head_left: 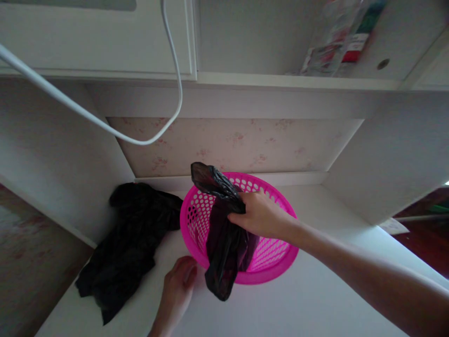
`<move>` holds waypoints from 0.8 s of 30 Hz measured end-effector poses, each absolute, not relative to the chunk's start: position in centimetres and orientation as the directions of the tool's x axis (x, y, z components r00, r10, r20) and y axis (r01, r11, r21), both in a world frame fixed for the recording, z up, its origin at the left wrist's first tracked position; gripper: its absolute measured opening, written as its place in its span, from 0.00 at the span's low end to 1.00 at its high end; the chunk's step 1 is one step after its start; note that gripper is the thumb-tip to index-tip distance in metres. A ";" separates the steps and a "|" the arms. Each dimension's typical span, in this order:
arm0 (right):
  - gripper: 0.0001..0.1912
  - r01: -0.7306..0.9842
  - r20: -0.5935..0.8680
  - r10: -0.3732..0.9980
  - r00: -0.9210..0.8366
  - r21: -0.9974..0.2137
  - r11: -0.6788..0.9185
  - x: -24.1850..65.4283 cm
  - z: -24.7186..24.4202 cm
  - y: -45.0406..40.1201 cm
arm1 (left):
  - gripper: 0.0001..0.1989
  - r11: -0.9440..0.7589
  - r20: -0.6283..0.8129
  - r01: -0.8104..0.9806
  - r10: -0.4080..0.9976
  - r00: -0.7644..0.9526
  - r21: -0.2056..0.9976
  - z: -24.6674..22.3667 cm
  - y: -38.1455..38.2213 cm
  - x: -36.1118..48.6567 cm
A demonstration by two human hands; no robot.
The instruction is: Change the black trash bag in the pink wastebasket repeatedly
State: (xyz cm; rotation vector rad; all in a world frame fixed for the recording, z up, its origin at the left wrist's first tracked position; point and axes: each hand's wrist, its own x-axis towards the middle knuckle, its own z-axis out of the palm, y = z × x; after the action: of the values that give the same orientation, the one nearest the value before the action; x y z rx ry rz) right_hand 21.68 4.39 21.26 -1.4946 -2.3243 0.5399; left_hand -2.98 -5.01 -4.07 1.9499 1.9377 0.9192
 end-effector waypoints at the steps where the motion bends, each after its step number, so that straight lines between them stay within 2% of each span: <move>1: 0.05 0.797 0.029 0.908 -0.418 -0.468 0.382 21.7 21.2 4.3 | 0.14 -0.077 0.315 0.800 0.938 -0.145 0.595 -3.3 -5.2 -3.5; 3: 0.08 0.804 -0.041 0.891 -0.452 -0.452 0.387 22.0 21.1 4.4 | 0.10 -0.033 0.481 0.789 0.808 -0.341 0.614 -0.7 -6.0 -4.3; 5: 0.10 0.795 -0.088 0.873 -0.479 -0.466 0.389 22.3 21.2 4.6 | 0.05 -0.070 0.624 0.811 0.677 -0.389 0.581 2.9 -7.1 -4.7; 7: 0.14 0.747 -0.108 0.844 -0.525 -0.533 0.397 22.8 21.3 5.0 | 0.05 -0.260 0.723 0.789 0.618 -0.308 0.558 7.3 -8.1 -4.3; 9: 0.20 0.645 -0.125 0.789 -0.602 -0.658 0.388 23.4 21.2 5.6 | 0.09 -0.401 0.780 0.783 0.603 -0.165 0.476 11.8 -8.2 -3.3; 10: 0.23 0.580 -0.138 0.755 -0.642 -0.731 0.360 23.6 21.1 5.8 | 0.11 -0.432 0.776 0.791 0.625 -0.083 0.433 13.8 -7.8 -2.7; 12: 0.27 0.476 -0.148 0.717 -0.681 -0.834 0.280 24.0 20.8 6.3 | 0.12 -0.572 0.747 0.766 0.637 0.190 0.292 17.1 -6.1 -1.3; 13: 0.27 0.451 -0.137 0.726 -0.674 -0.855 0.257 24.1 20.6 6.4 | 0.12 -0.639 0.703 0.729 0.635 0.320 0.245 18.2 -4.9 -0.6; 16: 0.22 0.467 -0.066 0.804 -0.591 -0.840 0.275 24.2 20.4 6.4 | 0.11 -0.696 0.537 0.699 0.657 0.529 0.163 19.7 -0.9 1.3; 20: 0.17 0.481 -0.033 0.814 -0.580 -0.820 0.311 24.1 20.4 6.2 | 0.10 -0.658 0.323 0.742 0.735 0.596 0.126 19.5 2.5 3.0; 24: 0.16 0.586 -0.031 0.820 -0.571 -0.715 0.381 24.5 20.6 6.3 | 0.09 -0.629 0.225 0.774 0.767 0.601 0.078 19.8 3.1 3.3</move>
State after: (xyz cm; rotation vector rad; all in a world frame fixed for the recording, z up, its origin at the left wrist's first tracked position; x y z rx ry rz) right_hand 24.54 6.35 20.57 -1.2291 -2.3174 0.9973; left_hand 3.32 3.10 19.84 2.8354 1.3651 0.3770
